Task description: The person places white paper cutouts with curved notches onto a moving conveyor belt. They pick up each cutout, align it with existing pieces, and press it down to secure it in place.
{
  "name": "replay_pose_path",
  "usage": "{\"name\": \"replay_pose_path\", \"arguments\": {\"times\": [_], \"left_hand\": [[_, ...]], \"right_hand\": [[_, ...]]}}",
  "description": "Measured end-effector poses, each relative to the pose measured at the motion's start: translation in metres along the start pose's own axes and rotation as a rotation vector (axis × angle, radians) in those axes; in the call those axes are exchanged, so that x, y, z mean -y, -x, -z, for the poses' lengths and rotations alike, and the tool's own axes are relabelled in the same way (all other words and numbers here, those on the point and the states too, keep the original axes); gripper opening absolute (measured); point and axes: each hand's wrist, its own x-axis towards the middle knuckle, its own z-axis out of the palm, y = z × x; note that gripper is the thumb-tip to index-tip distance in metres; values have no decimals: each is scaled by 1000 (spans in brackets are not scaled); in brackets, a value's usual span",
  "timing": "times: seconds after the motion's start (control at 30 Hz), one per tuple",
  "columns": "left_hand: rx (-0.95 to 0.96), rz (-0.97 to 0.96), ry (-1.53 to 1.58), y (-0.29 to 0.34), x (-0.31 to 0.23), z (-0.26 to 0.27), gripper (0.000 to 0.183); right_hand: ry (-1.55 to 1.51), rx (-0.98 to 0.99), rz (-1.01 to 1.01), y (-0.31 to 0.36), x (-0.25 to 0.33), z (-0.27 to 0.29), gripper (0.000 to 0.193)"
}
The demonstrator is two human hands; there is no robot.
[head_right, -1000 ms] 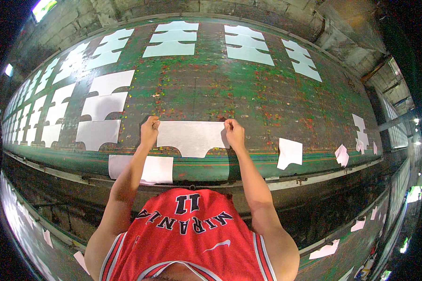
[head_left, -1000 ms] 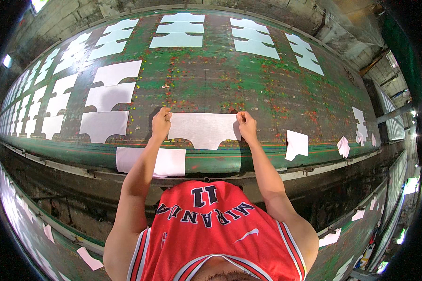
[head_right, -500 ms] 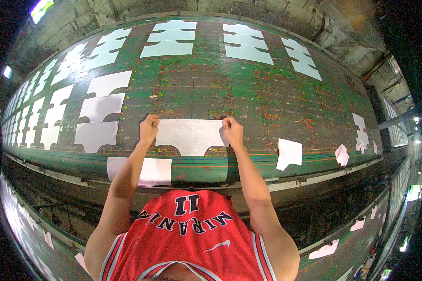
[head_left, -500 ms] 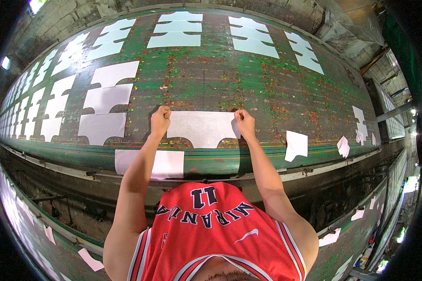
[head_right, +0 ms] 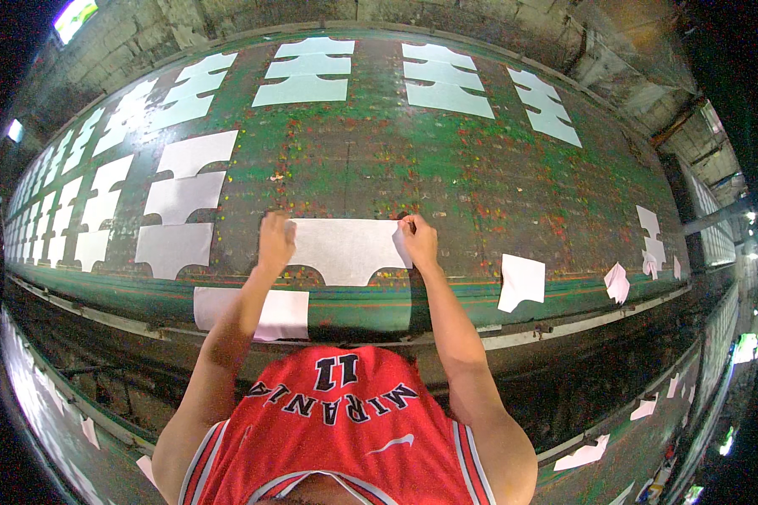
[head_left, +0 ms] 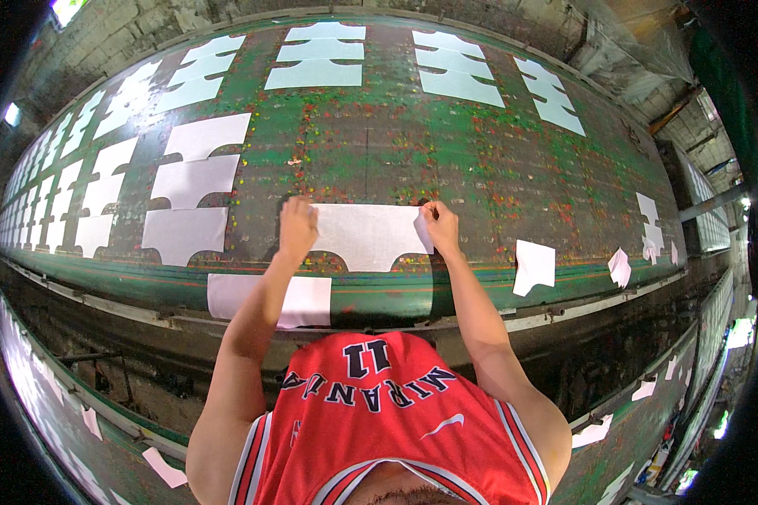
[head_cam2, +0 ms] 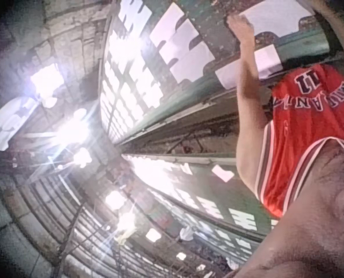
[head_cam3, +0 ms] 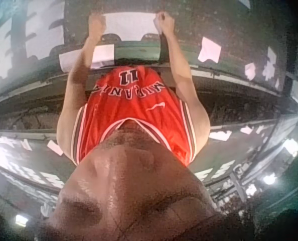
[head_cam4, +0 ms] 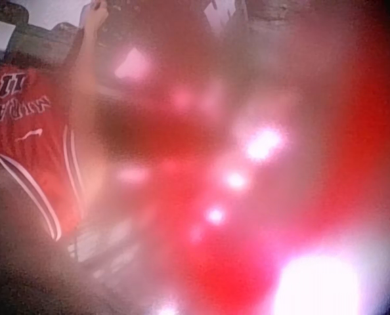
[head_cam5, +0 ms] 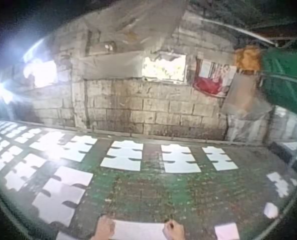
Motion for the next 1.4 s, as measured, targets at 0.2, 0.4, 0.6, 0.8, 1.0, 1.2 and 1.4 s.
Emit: {"name": "replay_pose_path", "arguments": {"times": [0.2, 0.4, 0.6, 0.8, 1.0, 1.2, 1.4], "left_hand": [[140, -206, -150, 34, -35, -16, 55], [196, 16, -354, 35, -52, -36, 76], [285, 60, -366, 17, -127, -84, 80], [621, -136, -409, -8, -226, -122, 79], [622, -139, -196, -7, -221, -122, 73], [246, -208, -216, 29, -118, -41, 49], [305, 89, -245, 96, -52, 61, 25]], "right_hand": [[7, 3, -36, -3, 3, -1, 25], [86, -12, -33, -1, 4, -1, 23], [100, -6, -51, -7, 8, 0, 23], [62, -96, -7, -13, 14, 22, 23], [-6, -138, -75, -5, 5, 60, 24], [25, -39, -22, 30, 7, 76, 24], [-38, 204, 25, 71, 49, 38, 20]]}}
